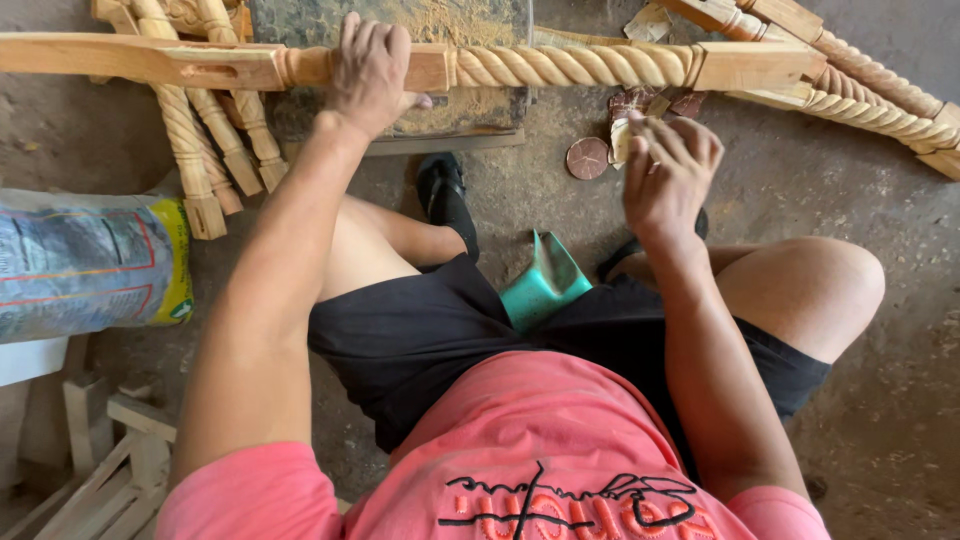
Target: The person sands carved wooden furniture legs by hand using sandpaper and clears away wood shavings from the pieces.
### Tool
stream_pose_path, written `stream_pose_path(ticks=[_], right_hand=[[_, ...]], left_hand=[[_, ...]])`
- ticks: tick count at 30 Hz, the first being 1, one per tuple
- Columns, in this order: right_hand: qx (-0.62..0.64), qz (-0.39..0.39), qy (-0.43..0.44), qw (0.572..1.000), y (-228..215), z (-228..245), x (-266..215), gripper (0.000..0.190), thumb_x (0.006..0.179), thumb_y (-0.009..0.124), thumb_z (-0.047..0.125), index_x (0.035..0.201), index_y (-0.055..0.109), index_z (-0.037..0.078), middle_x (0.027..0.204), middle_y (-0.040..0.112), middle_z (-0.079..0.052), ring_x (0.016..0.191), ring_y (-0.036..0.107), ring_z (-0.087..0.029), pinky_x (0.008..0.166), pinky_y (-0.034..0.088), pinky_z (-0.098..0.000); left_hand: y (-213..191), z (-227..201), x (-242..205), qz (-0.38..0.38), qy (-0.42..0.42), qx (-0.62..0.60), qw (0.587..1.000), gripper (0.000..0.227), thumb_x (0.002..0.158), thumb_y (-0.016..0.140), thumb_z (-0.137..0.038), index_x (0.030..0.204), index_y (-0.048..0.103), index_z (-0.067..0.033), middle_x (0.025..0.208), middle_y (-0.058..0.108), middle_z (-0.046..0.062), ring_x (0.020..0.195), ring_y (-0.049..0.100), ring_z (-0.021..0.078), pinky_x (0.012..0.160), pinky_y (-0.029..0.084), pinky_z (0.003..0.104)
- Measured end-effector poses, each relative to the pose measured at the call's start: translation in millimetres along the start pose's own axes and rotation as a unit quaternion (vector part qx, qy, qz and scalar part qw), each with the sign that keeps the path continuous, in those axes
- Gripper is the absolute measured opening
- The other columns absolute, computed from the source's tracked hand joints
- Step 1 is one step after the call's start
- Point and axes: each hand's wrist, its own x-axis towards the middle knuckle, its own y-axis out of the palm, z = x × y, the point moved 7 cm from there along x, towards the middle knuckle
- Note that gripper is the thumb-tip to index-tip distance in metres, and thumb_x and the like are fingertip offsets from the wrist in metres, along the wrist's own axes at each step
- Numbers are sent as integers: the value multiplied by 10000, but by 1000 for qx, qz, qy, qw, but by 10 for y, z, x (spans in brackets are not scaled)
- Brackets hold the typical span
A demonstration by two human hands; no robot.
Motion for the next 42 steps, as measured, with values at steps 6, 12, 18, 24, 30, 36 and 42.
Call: stream_pose_path(ticks=[6, 12, 18, 24, 30, 36, 42], right_hand=[[-32, -2, 69, 997, -61, -277, 119, 351, 1110, 523, 139, 1352, 756, 39, 1229, 741, -100, 1186, 555, -260, 1032, 368, -430], [-93, -1, 47, 995, -54, -541, 247, 331, 1155, 483, 137, 1347, 723, 15, 1276, 738, -120, 1228, 534, -275, 1069, 347, -450], [-75, -17, 96, 992, 22, -769, 102, 387, 1146, 474, 177, 1390, 724, 11, 1281, 724, -153, 1240, 529, -313, 1065, 345, -457], [-120, -6, 2, 993, 386, -532, 175, 318, 1146, 496, 125, 1355, 713, 25, 1321, 736, -110, 1244, 537, -271, 1081, 330, -461], [-52, 91, -11, 994, 1797, 492, 647, 235, 1114, 565, 149, 1171, 771, 246, 1273, 704, 8, 1234, 576, -240, 1092, 324, -471], [-14, 147, -117, 982, 1628, 998, 786, 324, 1135, 469, 277, 1274, 746, 182, 1461, 608, -65, 1391, 454, -389, 1162, 116, -590], [-30, 239, -7, 970, 2079, 1090, 977, 405, 1175, 373, 296, 1289, 729, 142, 1458, 640, -21, 1535, 430, -271, 1270, 12, -595]], left_hand=[[-188, -54, 46, 38, -59, -100, 993, 1074, 558, 837, -767, 1270, 462, -55, 1030, 551, 144, 998, 548, 313, 947, 442, 476], [-561, -175, -144, -95, -45, -5, 994, 1152, 691, 856, -698, 1501, 378, -33, 1100, 506, 140, 1098, 510, 297, 1040, 390, 561], [-275, -201, -283, 14, -48, -123, 991, 643, 869, 900, -406, 1222, 575, 22, 1166, 497, 133, 1161, 498, 273, 1010, 465, 404], [-303, -171, 38, 86, -93, -153, 980, 793, 692, 887, -631, 1092, 597, -11, 1088, 537, 173, 1014, 525, 323, 848, 480, 468], [-171, -241, -40, 57, -73, -105, 990, 768, 794, 832, -665, 1112, 593, -8, 1070, 577, 184, 974, 561, 303, 835, 490, 440], [-104, -259, -50, 72, -50, -58, 994, 364, 868, 769, -198, 1161, 599, -63, 1113, 608, 121, 1020, 588, 231, 838, 495, 378], [-184, -273, -40, 60, -73, -90, 991, 522, 795, 812, -252, 1192, 584, -1, 1117, 608, 140, 1022, 594, 254, 848, 502, 394]])
